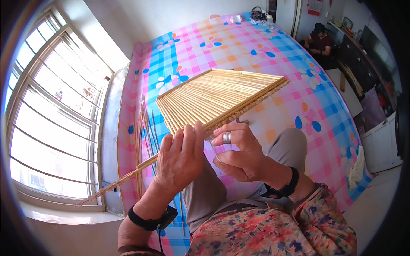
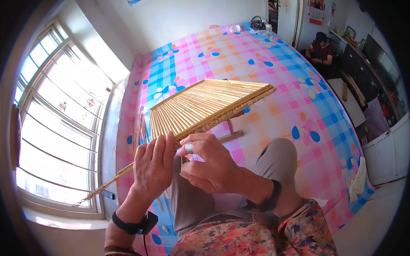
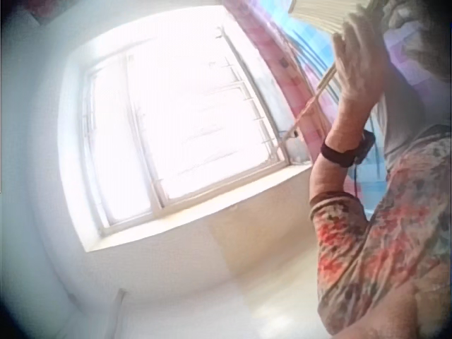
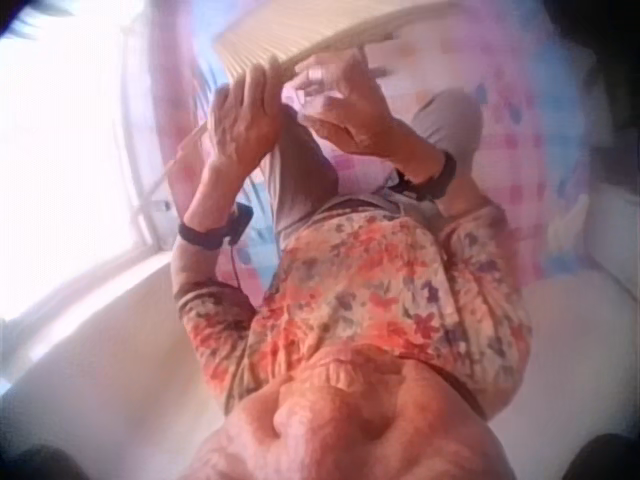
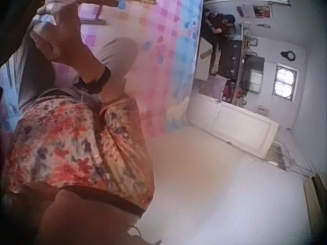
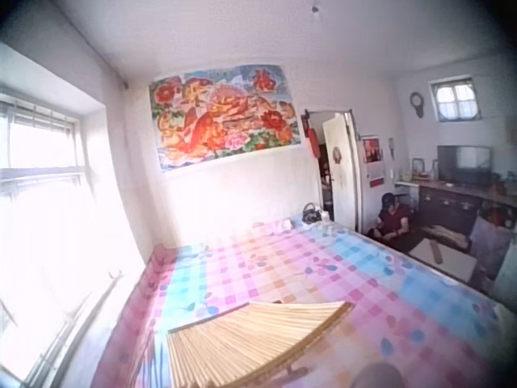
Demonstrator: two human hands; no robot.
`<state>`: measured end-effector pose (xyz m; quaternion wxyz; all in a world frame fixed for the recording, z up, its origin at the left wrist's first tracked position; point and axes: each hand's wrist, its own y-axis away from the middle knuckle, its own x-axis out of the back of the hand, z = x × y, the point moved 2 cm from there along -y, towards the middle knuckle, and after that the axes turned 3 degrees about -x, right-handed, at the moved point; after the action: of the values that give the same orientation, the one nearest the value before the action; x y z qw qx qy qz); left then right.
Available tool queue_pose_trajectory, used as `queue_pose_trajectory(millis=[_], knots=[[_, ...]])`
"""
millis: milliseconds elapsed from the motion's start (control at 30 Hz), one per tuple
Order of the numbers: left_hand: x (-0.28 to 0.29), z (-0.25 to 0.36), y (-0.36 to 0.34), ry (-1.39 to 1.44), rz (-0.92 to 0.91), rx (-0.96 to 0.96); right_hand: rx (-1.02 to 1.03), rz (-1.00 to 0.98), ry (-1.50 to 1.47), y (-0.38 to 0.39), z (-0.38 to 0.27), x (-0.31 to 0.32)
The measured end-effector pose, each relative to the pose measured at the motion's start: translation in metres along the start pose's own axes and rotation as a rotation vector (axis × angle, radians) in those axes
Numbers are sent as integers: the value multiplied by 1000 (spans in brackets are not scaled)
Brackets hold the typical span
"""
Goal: The person weaves a bamboo mat by threading a string through bamboo slats and securing the edges by hand.
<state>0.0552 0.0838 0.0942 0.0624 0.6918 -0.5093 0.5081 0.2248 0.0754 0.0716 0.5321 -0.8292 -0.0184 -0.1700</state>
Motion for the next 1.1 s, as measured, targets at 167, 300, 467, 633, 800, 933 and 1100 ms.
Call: queue_pose_trajectory(millis=[167,300,467,633,800,933,1100], knots=[[-4,-6,-9,14,-83,-50,-143,11,-551,-9,-3,-9],[-8,-3,-9,109,-20,-39,-425,68,-791,-9,-19,-23],[-12,-1,-4,49,-2,-39,-549,86,-750,1,-34,-27],[-9,5,-10,-60,11,-24,-567,116,-739,14,-37,-26],[-9,6,-11,-102,17,-41,-535,150,-708,20,-44,-29],[-7,12,-9,-81,13,-32,-523,113,-719,24,-50,-24],[-14,13,-12,20,52,3,-416,-49,-530,34,-35,-13]])
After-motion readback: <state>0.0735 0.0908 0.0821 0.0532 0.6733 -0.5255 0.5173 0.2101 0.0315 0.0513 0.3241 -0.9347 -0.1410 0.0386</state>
